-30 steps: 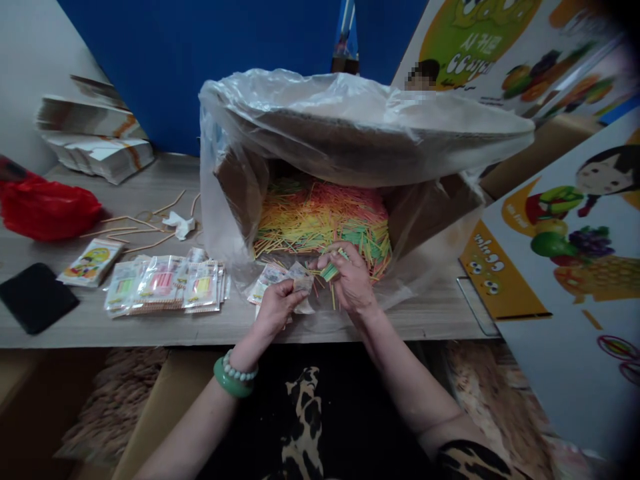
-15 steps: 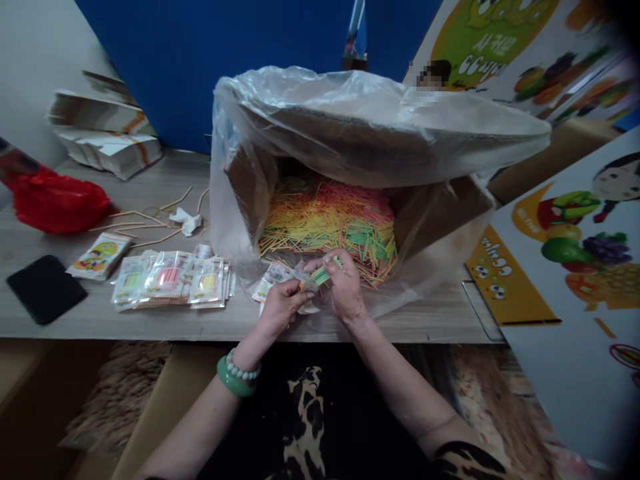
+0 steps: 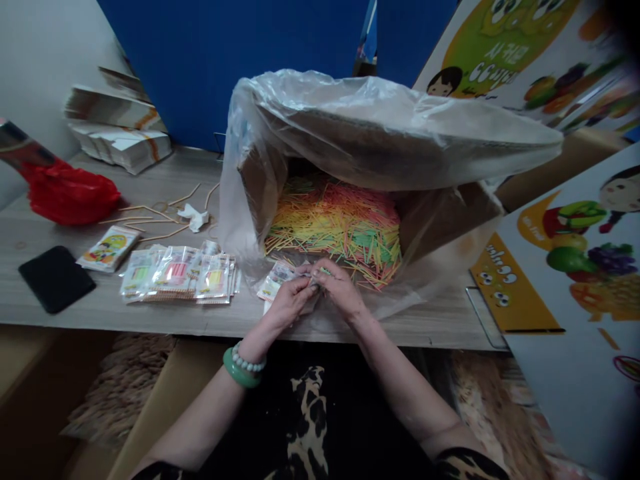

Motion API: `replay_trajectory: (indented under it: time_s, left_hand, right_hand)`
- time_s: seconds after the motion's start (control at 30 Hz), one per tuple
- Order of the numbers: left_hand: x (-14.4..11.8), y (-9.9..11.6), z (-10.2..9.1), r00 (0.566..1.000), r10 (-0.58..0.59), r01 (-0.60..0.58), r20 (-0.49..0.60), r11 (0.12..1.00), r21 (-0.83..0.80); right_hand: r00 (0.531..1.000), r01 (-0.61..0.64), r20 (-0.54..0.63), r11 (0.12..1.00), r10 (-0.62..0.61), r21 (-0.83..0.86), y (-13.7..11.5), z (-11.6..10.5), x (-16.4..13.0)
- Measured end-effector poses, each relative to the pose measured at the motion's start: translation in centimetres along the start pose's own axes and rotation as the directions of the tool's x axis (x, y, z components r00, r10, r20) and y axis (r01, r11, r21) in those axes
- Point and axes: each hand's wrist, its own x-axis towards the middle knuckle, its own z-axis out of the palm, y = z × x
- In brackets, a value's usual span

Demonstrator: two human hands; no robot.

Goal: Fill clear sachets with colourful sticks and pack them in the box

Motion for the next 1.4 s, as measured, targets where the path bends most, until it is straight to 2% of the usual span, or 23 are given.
replay_trajectory:
  time_s: [0.07, 0.13, 0.2, 0.3, 0.4, 0.5, 0.6, 0.7, 0.77, 0.83, 0.9, 0.93, 0.97, 1.0, 1.03, 1.1, 1.13, 1.17, 1.23, 1.3, 1.37, 1.4]
  left_hand:
    - [0.3, -0.3, -0.1, 0.998, -0.067, 0.066, -0.004, 0.988, -0.141]
    - [0.6, -0.6, -0.3, 0.99, -0.135, 0.119, -0.029, 0.94, -0.32]
    - [0.8, -0.7, -0.6, 0.985, -0.162, 0.119, -0.062, 0.892, -0.436]
    - [0.9, -0.6, -0.8, 0.985, -0.146, 0.085, -0.096, 0.88, -0.467]
    - [0.6, -0.3, -0.7, 0.988, -0.115, 0.059, -0.1, 0.894, -0.444]
    - [0.1, -0.1, -0.6, 0.992, -0.094, 0.052, -0.082, 0.907, -0.417]
    - [-0.6, 0.3, -0.6, 0.99, -0.084, 0.036, -0.11, 0.924, -0.38]
    - [-1.4, 1.2, -1.4, 0.983, 0.008, -0.058, -0.181, 0.961, -0.272]
    - [-2.0, 1.8, -2.7, 0.971, 0.071, -0.124, -0.229, 0.967, -0.223]
    - [-2.3, 2.3, -4.7, 0.944, 0.102, -0.164, -0.313, 0.97, -0.179]
    - [-2.3, 2.5, -7.4, 0.885, 0.147, -0.164, -0.442, 0.986, -0.001]
    - [-2.2, 2.4, -8.8, 0.834, 0.2, -0.144, -0.515, 0.979, 0.146]
    - [-2.0, 2.3, -10.2, 0.782, 0.266, -0.078, -0.564, 0.939, 0.334]
    - [-1.7, 2.1, -11.4, 0.735, 0.342, 0.027, -0.585, 0.848, 0.53]
    - [-1.4, 1.9, -12.4, 0.71, 0.399, 0.156, -0.581, 0.715, 0.682]
    - [-0.9, 1.5, -13.9, 0.7, 0.458, 0.376, -0.549, 0.417, 0.828]
    - [-0.7, 1.4, -14.3, 0.702, 0.468, 0.443, -0.537, 0.303, 0.843]
    - [-0.6, 1.3, -14.5, 0.701, 0.479, 0.481, -0.527, 0.227, 0.847]
    - [-0.7, 1.3, -14.4, 0.691, 0.52, 0.497, -0.502, 0.163, 0.852]
    - [-1.1, 1.4, -13.7, 0.672, 0.568, 0.474, -0.475, 0.163, 0.865]
    - [-1.6, 1.5, -12.3, 0.674, 0.586, 0.423, -0.451, 0.194, 0.885]
    - [-1.7, 1.4, -11.4, 0.696, 0.574, 0.375, -0.431, 0.222, 0.9]
  right_hand:
    - [0.997, 0.05, 0.07, 0.99, -0.041, -0.132, -0.4, -1.0, 0.1]
    - [0.991, 0.09, 0.118, 0.975, -0.067, -0.202, -0.8, -2.0, 0.1]
    - [0.993, 0.103, 0.076, 0.974, -0.09, -0.201, -0.8, -2.6, -0.1]
    - [0.997, 0.076, 0.003, 0.97, -0.077, -0.229, 0.0, -2.8, -0.5]
    - [1.0, 0.023, -0.009, 0.953, -0.027, -0.303, 1.2, -2.2, -0.6]
    - [0.995, 0.064, -0.044, 0.934, -0.085, -0.351, 1.5, -1.6, -0.5]
    - [0.987, 0.155, 0.027, 0.9, -0.157, -0.407, 1.1, -0.7, -0.4]
    - [0.983, 0.182, 0.086, 0.905, -0.161, -0.385, 0.9, 0.5, -0.3]
    - [0.986, 0.154, 0.122, 0.922, -0.117, -0.354, 1.0, 1.2, -0.4]
    - [0.988, 0.1, 0.144, 0.938, -0.054, -0.333, 1.5, 1.5, -0.4]
    - [0.997, 0.032, 0.073, 0.937, -0.006, -0.348, 2.1, 1.2, -0.3]
    - [1.0, 0.002, 0.005, 0.925, 0.0, -0.381, 2.5, 0.9, -0.2]
    - [0.998, -0.024, -0.069, 0.902, -0.006, -0.43, 2.7, 0.6, -0.2]
    - [0.991, -0.045, -0.128, 0.868, -0.022, -0.495, 3.0, 0.3, -0.3]
    - [0.986, -0.057, -0.161, 0.822, -0.043, -0.567, 3.1, 0.2, -0.3]
    - [0.985, -0.048, -0.149, 0.696, -0.086, -0.716, 3.1, 0.4, -0.5]
    - [0.987, -0.033, -0.123, 0.618, -0.103, -0.785, 3.1, 0.7, -0.7]
    - [0.989, -0.014, -0.09, 0.531, -0.118, -0.847, 3.0, 1.0, -0.8]
    - [0.99, 0.011, -0.037, 0.342, -0.133, -0.939, 3.0, 1.6, -0.8]
    - [0.993, 0.026, 0.003, 0.187, -0.118, -0.982, 3.2, 1.8, -0.5]
    - [0.996, 0.045, 0.037, 0.1, -0.083, -0.994, 3.6, 1.6, 0.0]
    - [0.997, 0.053, 0.048, 0.079, -0.068, -0.995, 3.8, 1.4, 0.2]
